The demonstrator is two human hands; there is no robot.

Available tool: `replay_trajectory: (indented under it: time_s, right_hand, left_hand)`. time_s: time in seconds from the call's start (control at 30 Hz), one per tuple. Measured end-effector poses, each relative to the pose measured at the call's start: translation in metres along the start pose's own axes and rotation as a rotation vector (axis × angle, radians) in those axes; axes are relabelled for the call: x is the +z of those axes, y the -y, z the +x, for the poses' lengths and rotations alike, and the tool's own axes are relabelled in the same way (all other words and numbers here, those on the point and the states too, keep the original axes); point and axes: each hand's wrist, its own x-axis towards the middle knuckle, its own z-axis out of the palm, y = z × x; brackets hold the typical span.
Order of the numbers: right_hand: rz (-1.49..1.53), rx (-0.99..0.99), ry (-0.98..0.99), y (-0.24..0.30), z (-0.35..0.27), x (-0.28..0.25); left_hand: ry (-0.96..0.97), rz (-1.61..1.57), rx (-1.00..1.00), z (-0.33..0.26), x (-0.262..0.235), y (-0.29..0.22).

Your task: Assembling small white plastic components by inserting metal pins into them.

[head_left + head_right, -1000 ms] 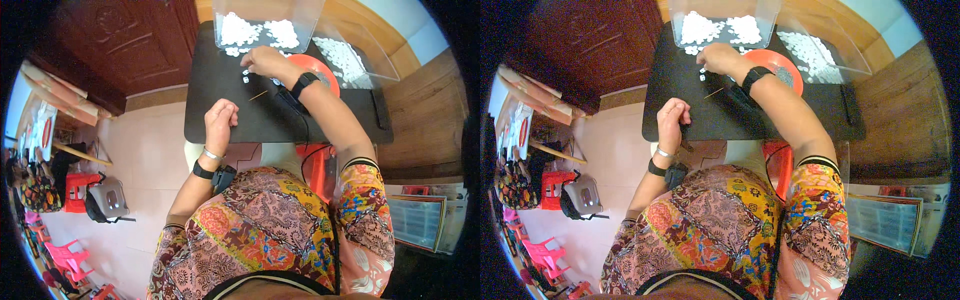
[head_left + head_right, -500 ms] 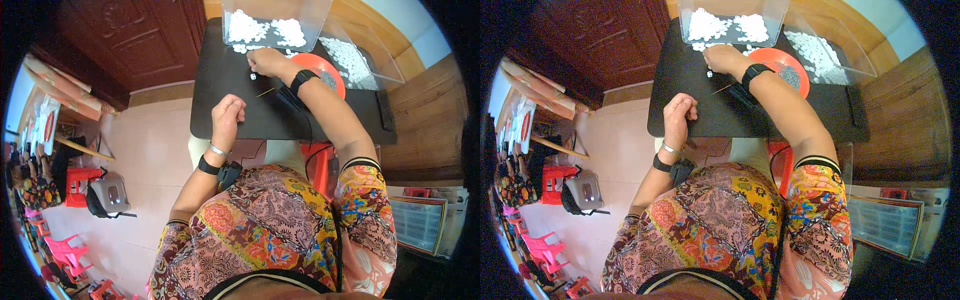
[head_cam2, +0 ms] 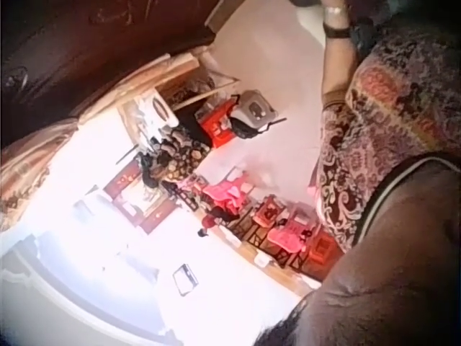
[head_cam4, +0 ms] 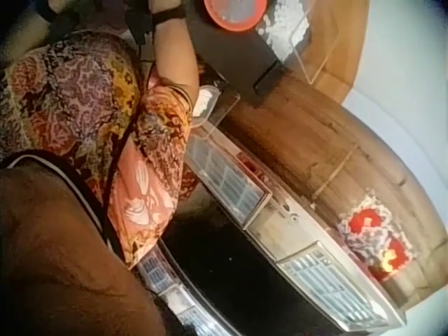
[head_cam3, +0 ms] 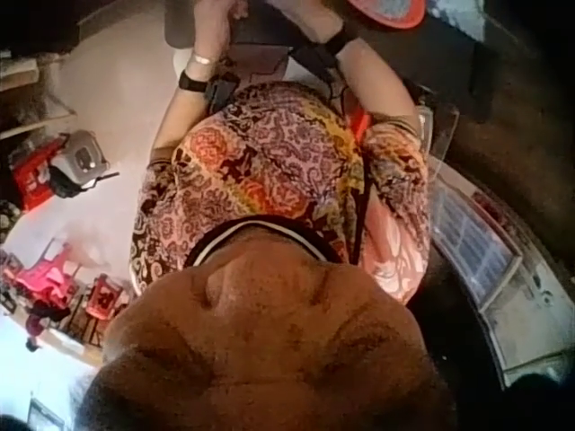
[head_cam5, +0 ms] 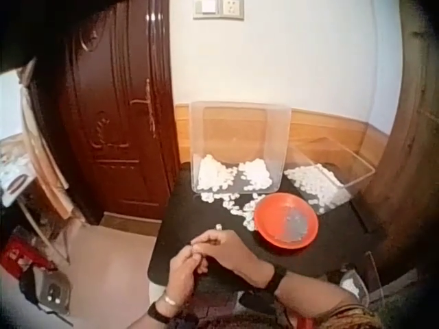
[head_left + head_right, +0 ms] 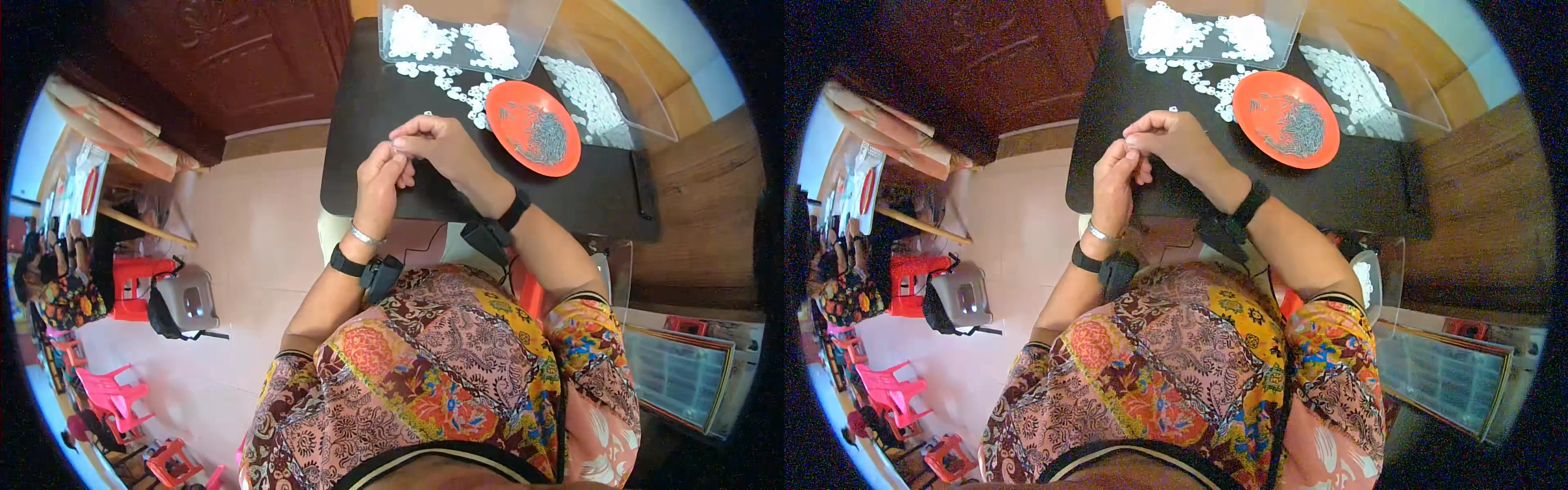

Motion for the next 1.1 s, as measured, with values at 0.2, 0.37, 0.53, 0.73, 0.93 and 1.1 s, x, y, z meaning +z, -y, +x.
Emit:
replay_trajectory:
  time_s: [0.2,0.37,0.53,0.73,0.93,1.1]
  right_hand:
    - [-0.153,-0.156,-0.105,-0.008,-0.010,-0.002]
    - [-0.329,-0.141,-0.125,-0.001,-0.020,-0.007]
    - [-0.447,-0.162,-0.136,0.003,-0.022,-0.010]
    - [-0.683,-0.139,-0.099,0.015,-0.022,-0.011]
    - [-0.557,-0.239,-0.164,0.002,-0.021,-0.004]
    - [-0.459,-0.290,-0.215,0.004,-0.028,0.007]
  left_hand:
    - [-0.028,-0.012,-0.058,-0.001,0.001,-0.002]
    - [-0.018,-0.013,-0.056,-0.001,0.002,-0.001]
    - [-0.015,0.020,-0.024,-0.002,0.006,-0.002]
    - [0.050,0.172,-0.034,-0.004,0.005,0.000]
    - [0.044,0.122,-0.016,-0.005,0.006,-0.002]
    - [-0.014,0.057,-0.012,-0.003,0.000,0.004]
